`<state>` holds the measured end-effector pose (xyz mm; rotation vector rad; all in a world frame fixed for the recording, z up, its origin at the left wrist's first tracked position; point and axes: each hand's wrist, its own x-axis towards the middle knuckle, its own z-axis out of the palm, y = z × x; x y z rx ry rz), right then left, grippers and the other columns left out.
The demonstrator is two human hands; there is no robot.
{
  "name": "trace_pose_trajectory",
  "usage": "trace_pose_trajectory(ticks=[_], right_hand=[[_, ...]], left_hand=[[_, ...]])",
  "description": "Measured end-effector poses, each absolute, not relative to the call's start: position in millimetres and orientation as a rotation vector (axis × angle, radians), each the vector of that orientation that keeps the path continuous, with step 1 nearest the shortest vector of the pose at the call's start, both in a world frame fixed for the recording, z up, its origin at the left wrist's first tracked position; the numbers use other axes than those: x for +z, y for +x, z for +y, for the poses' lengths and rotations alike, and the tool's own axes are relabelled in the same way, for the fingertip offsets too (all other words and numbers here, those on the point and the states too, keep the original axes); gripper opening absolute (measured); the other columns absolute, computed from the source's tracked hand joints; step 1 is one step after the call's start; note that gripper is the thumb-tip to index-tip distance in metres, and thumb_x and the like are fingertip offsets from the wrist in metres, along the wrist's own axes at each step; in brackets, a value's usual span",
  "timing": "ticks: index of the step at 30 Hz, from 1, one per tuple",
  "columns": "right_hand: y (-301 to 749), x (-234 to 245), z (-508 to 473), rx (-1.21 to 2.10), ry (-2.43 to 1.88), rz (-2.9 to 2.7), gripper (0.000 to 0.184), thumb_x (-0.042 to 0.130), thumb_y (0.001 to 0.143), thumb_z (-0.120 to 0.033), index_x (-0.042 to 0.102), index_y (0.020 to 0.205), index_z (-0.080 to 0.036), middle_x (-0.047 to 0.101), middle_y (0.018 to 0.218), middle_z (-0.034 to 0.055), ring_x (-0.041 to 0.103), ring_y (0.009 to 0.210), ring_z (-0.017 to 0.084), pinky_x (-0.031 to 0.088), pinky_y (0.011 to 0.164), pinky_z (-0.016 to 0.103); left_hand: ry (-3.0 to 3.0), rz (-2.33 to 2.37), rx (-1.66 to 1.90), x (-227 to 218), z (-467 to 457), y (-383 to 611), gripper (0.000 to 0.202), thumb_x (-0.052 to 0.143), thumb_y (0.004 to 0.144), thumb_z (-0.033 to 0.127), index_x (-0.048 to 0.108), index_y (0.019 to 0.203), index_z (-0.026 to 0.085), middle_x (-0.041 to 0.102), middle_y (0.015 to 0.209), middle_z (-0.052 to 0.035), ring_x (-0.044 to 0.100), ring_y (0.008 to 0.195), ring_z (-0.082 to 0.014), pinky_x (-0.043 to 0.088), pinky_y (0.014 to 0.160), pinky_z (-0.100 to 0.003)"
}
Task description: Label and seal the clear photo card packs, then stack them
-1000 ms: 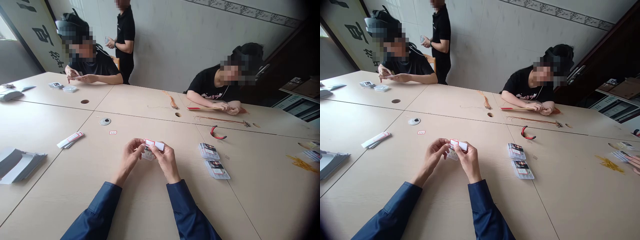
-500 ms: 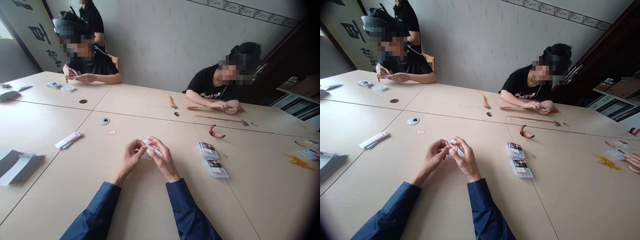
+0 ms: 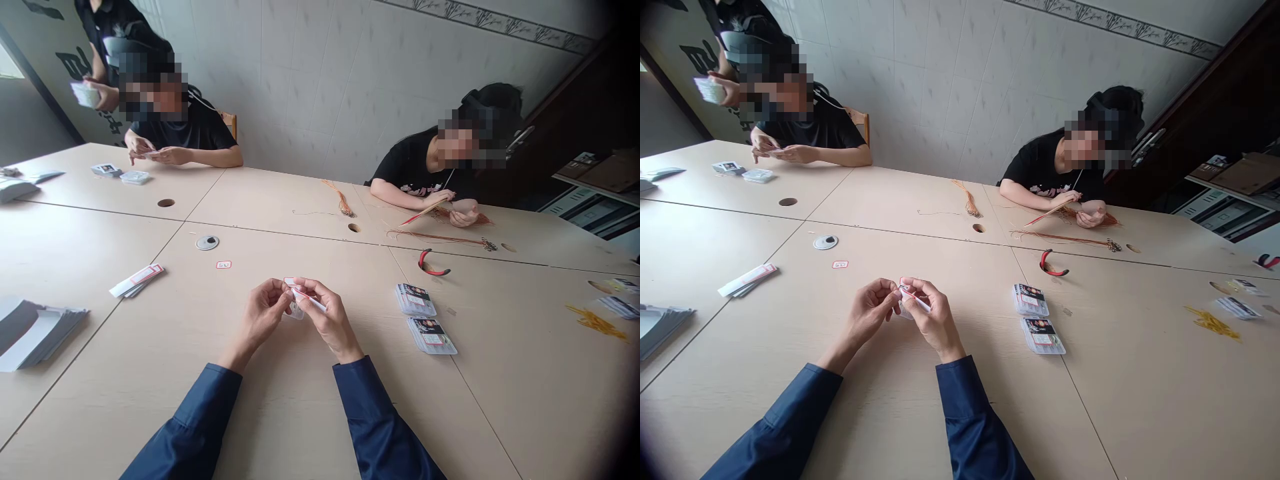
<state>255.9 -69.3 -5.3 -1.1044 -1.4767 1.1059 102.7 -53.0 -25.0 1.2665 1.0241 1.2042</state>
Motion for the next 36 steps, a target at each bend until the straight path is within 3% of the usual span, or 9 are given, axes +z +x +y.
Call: trace_pose_trajectory(ticks=[6, 17, 21, 26, 29, 32, 36], right_hand=[[257, -8, -67, 1.097, -1.095, -1.448, 0.023, 0.06, 0.088, -0.038, 0.067, 0.097, -0.018, 0.069, 0.11, 0.008, 0.065, 0.101, 0.021, 0.051, 0.09, 0.034], [253, -8, -67, 1.173, -1.05, -1.356, 0.026, 0.065, 0.088, -0.038, 0.068, 0.107, -0.02, 0.067, 0.121, 0.0087, 0.062, 0.113, 0.023, 0.05, 0.097, 0.037], [253, -7, -66, 1.164, -1.075, -1.344, 0.024, 0.064, 0.087, -0.039, 0.071, 0.099, -0.018, 0.068, 0.12, 0.0091, 0.064, 0.11, 0.024, 0.051, 0.096, 0.037], [255, -7, -66, 1.116, -1.12, -1.305, 0.025, 0.064, 0.086, -0.041, 0.069, 0.094, -0.018, 0.072, 0.108, 0.0069, 0.067, 0.098, 0.021, 0.052, 0.087, 0.031], [257, -8, -64, 1.045, -1.178, -1.289, 0.026, 0.065, 0.084, -0.043, 0.069, 0.091, -0.018, 0.072, 0.099, 0.0058, 0.067, 0.086, 0.019, 0.053, 0.079, 0.029], [258, -11, -62, 1.025, -1.194, -1.302, 0.03, 0.065, 0.084, -0.046, 0.069, 0.092, -0.017, 0.072, 0.096, 0.0067, 0.066, 0.082, 0.019, 0.053, 0.069, 0.026], [258, -16, -61, 1.042, -1.246, -1.308, 0.035, 0.066, 0.081, -0.05, 0.069, 0.093, -0.017, 0.071, 0.092, 0.0068, 0.064, 0.073, 0.017, 0.051, 0.056, 0.024]], left_hand=[[1.245, 0.998, 1.207, -26, -53, 104, 0.026, 0.065, 0.085, 0.041, 0.059, 0.083, 0.016, 0.06, 0.067, 0.0003, 0.061, 0.059, -0.0126, 0.042, 0.048, -0.021], [1.289, 1.036, 1.222, -23, -55, 104, 0.021, 0.062, 0.087, 0.036, 0.058, 0.081, 0.016, 0.061, 0.071, -0.0001, 0.058, 0.058, -0.0107, 0.042, 0.05, -0.022], [1.384, 1.08, 1.205, -22, -56, 103, 0.017, 0.06, 0.087, 0.034, 0.059, 0.082, 0.017, 0.061, 0.072, 0.0001, 0.056, 0.061, -0.0114, 0.043, 0.056, -0.024], [1.585, 1.287, 1.222, -18, -54, 89, 0.018, 0.051, 0.09, 0.03, 0.06, 0.099, 0.018, 0.066, 0.09, -0.004, 0.06, 0.077, -0.0164, 0.046, 0.067, -0.029], [1.852, 1.388, 1.146, -22, -50, 76, 0.033, 0.05, 0.086, 0.024, 0.056, 0.118, 0.02, 0.065, 0.11, -0.0072, 0.058, 0.099, -0.0214, 0.047, 0.086, -0.037], [2.188, 1.367, 0.901, -32, -47, 70, 0.053, 0.055, 0.083, 0.028, 0.047, 0.135, 0.021, 0.053, 0.138, -0.0111, 0.042, 0.129, -0.0292, 0.036, 0.107, -0.048], [2.384, 1.385, 0.675, -43, -47, 74, 0.066, 0.059, 0.084, 0.041, 0.039, 0.144, 0.021, 0.041, 0.151, -0.0132, 0.024, 0.144, -0.0366, 0.019, 0.116, -0.059]])
